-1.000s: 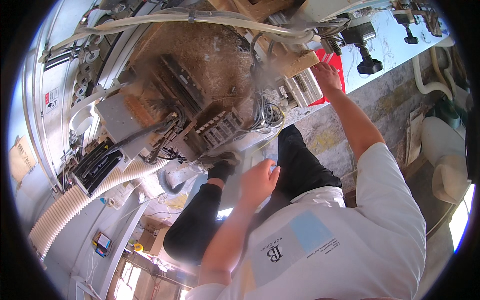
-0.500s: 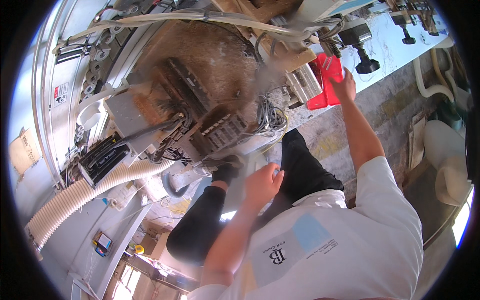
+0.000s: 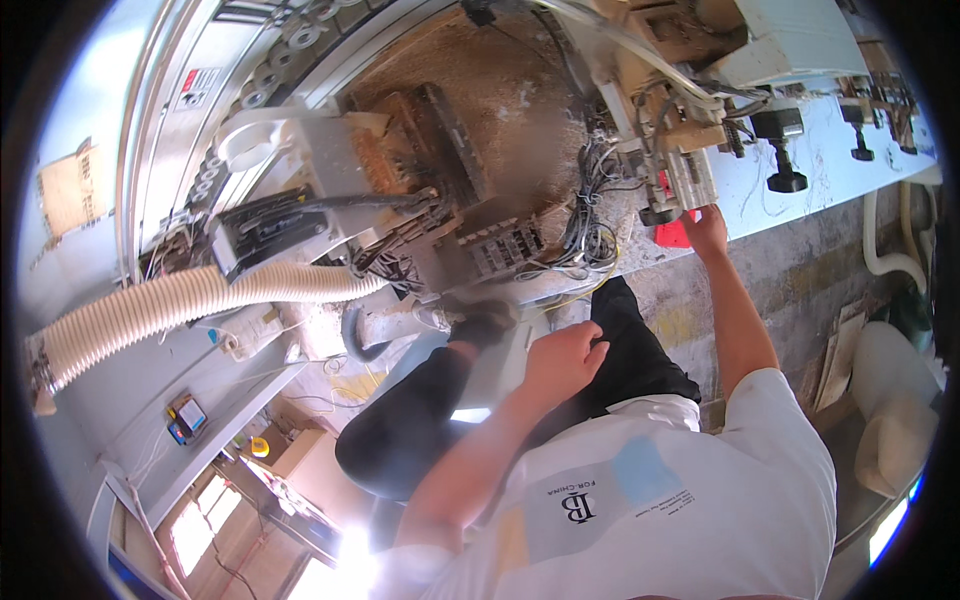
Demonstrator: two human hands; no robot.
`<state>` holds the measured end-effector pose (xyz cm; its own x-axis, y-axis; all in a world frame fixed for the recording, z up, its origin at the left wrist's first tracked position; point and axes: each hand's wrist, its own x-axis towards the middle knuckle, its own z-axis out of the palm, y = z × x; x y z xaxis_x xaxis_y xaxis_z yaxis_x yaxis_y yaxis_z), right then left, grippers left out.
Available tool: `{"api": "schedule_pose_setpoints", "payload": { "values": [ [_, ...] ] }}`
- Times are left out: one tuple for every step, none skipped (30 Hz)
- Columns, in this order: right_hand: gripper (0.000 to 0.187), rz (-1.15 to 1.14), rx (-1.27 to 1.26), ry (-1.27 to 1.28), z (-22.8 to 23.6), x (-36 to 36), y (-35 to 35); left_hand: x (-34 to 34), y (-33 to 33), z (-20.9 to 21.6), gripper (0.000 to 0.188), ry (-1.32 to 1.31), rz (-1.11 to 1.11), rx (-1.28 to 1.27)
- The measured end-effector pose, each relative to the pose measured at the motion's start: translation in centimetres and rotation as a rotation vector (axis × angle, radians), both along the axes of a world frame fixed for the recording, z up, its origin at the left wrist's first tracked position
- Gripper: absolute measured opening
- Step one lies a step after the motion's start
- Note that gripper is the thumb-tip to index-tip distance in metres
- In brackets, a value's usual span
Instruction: The person unscrews and removes components from a woodworking machine using a screwdriver, operates the control panel, and then uses a screwdriver on a wooden panel held by another person.
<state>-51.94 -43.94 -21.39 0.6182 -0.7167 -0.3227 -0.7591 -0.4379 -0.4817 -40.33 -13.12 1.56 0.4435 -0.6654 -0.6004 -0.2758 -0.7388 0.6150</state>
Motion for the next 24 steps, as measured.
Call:
{"api": "schedule_pose_setpoints", "payload": {
  "values": [
    [0.042, 0.034, 0.030, 0.051, -0.2, 0.4, 0.4, 0.0, -0.1, 0.2, 0.023, -0.010, 0.012, -0.034],
    [0.043, 0.106, -0.007, 0.126, 0.0, 0.8, 0.9, -0.1, -0.2, 0.4, 0.024, -0.019, 0.025, -0.069],
    [0.043, 0.180, -0.047, 0.200, 0.3, 1.2, 1.5, -0.2, -0.1, 0.6, 0.023, -0.025, 0.034, -0.085],
    [0.041, 0.242, -0.081, 0.280, 0.1, 1.4, 2.1, -0.2, 0.1, 0.9, 0.023, -0.031, 0.044, -0.100],
    [0.041, 0.310, -0.117, 0.356, 0.3, 1.9, 2.6, -0.2, 0.2, 1.2, 0.023, -0.037, 0.058, -0.117],
    [0.040, 0.372, -0.103, 0.435, 0.7, 2.3, 2.8, -0.1, 0.3, 1.5, 0.023, -0.047, 0.070, -0.126],
    [0.040, 0.437, -0.091, 0.514, 1.2, 2.7, 2.8, -0.2, 0.5, 2.1, 0.023, -0.057, 0.084, -0.134],
    [0.041, 0.499, -0.083, 0.593, 1.7, 3.5, 2.9, 0.0, 0.7, 2.6, 0.023, -0.068, 0.097, -0.145],
    [0.048, 0.554, -0.043, 0.674, 0.3, 3.1, 2.3, 0.1, 0.8, 3.2, 0.023, -0.051, 0.102, -0.151],
    [0.052, 0.564, -0.107, 0.618, -1.3, 2.4, 1.8, 0.4, 0.9, 3.9, 0.023, -0.036, 0.109, -0.156],
    [0.056, 0.576, -0.167, 0.562, -3.4, 1.1, 1.4, 0.5, 1.2, 4.6, 0.023, -0.018, 0.117, -0.159],
    [0.062, 0.579, -0.192, 0.508, -3.4, 1.3, 1.4, 0.6, 1.6, 5.1, 0.025, -0.015, 0.123, -0.145],
    [0.068, 0.583, -0.215, 0.453, -3.5, 1.5, 1.4, 0.7, 2.2, 5.6, 0.027, -0.013, 0.129, -0.131],
    [0.068, 0.538, -0.140, 0.507, -3.4, 1.9, 1.4, 0.8, 3.0, 6.4, 0.029, -0.003, 0.133, -0.116],
    [0.068, 0.487, -0.072, 0.560, -3.3, 2.3, 1.1, 1.0, 3.8, 7.4, 0.028, -0.064, 0.163, -0.149],
    [0.065, 0.470, -0.058, 0.588, -3.2, 2.6, 1.1, 1.2, 4.7, 8.5, 0.027, -0.126, 0.192, -0.180],
    [0.062, 0.447, -0.048, 0.611, -2.9, 3.1, 0.8, 1.7, 5.6, 9.8, 0.026, -0.198, 0.218, -0.215],
    [0.057, 0.456, -0.090, 0.615, -2.5, 2.6, 0.9, 2.4, 6.6, 11.2, 0.024, -0.291, 0.256, -0.250],
    [0.053, 0.465, -0.131, 0.617, -2.2, 2.4, 1.0, 3.2, 7.9, 12.7, 0.022, -0.384, 0.294, -0.283],
    [0.045, 0.495, -0.104, 0.551, -1.6, 2.6, 1.4, 4.0, 9.4, 14.2, 0.021, -0.475, 0.327, -0.321],
    [0.039, 0.523, -0.075, 0.493, -1.0, 2.8, 2.1, 4.7, 11.2, 15.9, 0.019, -0.536, 0.381, -0.278],
    [0.033, 0.567, -0.058, 0.435, -0.6, 3.5, 2.9, 4.8, 14.0, 17.0, 0.019, -0.597, 0.455, -0.235],
    [0.021, 0.611, 0.053, 0.278, -1.6, 3.8, 3.9, 4.5, 16.2, 17.7, 0.016, -0.735, 0.561, -0.189],
    [0.016, 0.775, 0.031, 0.093, -2.4, 4.9, 5.2, 3.8, 18.3, 18.2, 0.014, -0.871, 0.669, -0.134]
  ]
}}
